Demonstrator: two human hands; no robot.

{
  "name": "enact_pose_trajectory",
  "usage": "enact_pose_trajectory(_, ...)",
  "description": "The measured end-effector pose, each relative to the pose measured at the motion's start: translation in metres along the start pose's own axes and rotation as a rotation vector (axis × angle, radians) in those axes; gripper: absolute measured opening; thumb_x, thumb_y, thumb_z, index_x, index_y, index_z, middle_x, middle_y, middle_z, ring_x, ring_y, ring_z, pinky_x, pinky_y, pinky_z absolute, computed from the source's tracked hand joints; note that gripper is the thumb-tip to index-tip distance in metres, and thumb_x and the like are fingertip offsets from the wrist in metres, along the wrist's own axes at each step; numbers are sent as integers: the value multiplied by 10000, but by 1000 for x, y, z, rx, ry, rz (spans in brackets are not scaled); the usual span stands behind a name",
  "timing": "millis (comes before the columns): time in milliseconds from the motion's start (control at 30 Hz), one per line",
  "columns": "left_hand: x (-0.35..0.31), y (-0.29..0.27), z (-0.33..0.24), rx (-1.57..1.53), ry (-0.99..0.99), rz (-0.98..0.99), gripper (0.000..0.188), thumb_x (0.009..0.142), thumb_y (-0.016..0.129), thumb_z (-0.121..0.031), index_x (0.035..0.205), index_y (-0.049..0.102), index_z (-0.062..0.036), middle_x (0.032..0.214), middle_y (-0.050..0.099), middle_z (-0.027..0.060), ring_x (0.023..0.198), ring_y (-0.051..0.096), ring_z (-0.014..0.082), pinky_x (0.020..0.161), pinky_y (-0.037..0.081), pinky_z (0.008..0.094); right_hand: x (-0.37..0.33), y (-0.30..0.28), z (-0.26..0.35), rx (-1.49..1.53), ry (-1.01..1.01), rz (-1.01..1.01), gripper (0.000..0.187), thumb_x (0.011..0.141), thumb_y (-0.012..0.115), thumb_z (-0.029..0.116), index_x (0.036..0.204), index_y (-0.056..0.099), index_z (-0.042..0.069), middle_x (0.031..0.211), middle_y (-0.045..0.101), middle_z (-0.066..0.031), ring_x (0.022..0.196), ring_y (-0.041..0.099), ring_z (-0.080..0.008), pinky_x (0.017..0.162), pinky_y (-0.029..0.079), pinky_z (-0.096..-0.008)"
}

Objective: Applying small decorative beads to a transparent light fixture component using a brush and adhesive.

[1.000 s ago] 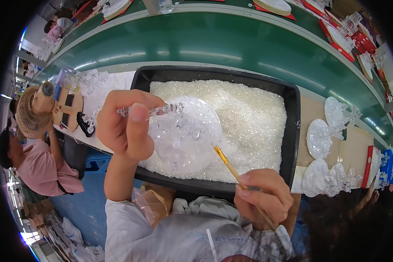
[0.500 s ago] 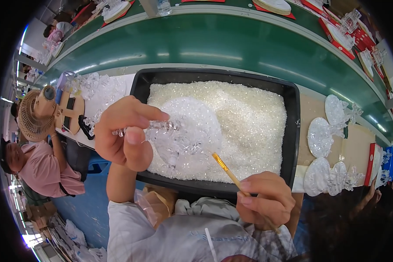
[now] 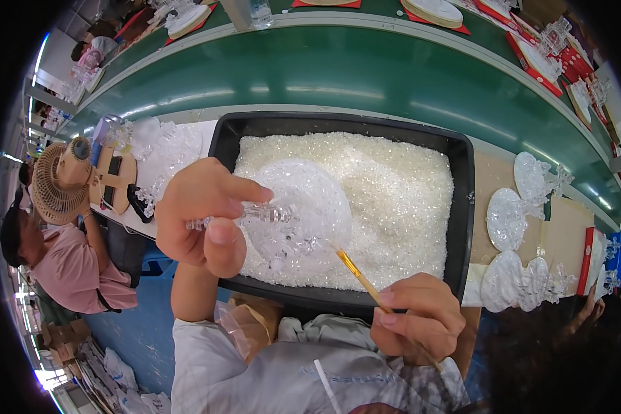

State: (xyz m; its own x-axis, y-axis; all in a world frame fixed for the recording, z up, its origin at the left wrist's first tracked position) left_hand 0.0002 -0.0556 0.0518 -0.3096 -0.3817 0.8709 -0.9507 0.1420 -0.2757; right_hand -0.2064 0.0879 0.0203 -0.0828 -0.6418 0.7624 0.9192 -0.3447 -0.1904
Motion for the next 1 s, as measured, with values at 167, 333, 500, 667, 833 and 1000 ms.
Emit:
enact_pose_trajectory(167,2,2,-7,-25,93,60,314,966,538,-353,839,508,-68,670,670,202,458,379,143,472,274,309,1,-1,0,-3,11,8,282,661,788,-35,907,683,53,891,681,-118,687,684,-241,546,545,-298)
enact_pose_trajectory(333,6,4,-13,-34,162,105,255,934,547,-299,837,511,-66,708,693,162,428,386,144,437,291,300,2,2,2,-25,-3,56,314,641,789,-64,891,635,47,867,670,-159,665,663,-257,549,531,-321)
enact_pose_trajectory(500,5,5,-16,-70,219,143,194,918,569,-235,855,526,-57,743,703,149,415,396,142,422,312,288,5,6,-1,-41,-12,82,343,623,797,-72,916,654,32,877,680,-179,684,673,-277,573,546,-339)
enact_pose_trajectory(667,7,5,-23,-21,213,212,211,932,572,-263,856,526,-72,767,709,139,428,431,155,434,333,297,12,7,1,-25,19,137,297,641,785,-82,883,648,20,835,678,-162,676,670,-286,581,549,-348)
enact_pose_trajectory(833,6,9,-25,-49,244,229,217,926,567,-275,854,523,-75,774,707,142,433,466,182,440,359,304,6,11,0,-78,28,81,216,679,791,-38,829,670,58,853,694,-101,713,689,-257,570,557,-312)
enact_pose_trajectory(1000,6,12,-31,-74,229,303,215,900,579,-265,839,531,-65,775,706,146,434,474,184,419,349,300,4,10,1,-90,27,77,210,681,786,-42,832,678,54,851,695,-99,716,688,-252,568,556,-305)
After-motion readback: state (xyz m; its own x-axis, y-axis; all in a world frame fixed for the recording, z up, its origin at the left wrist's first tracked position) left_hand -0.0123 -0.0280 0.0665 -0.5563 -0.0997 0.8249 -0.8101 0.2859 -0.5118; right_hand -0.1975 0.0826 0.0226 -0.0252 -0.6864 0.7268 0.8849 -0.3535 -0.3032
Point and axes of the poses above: each hand's wrist, its own x-axis towards the middle knuckle, its own y-axis out of the palm, z = x × y, the point moved 7 cm from there along x, towards the middle knuckle
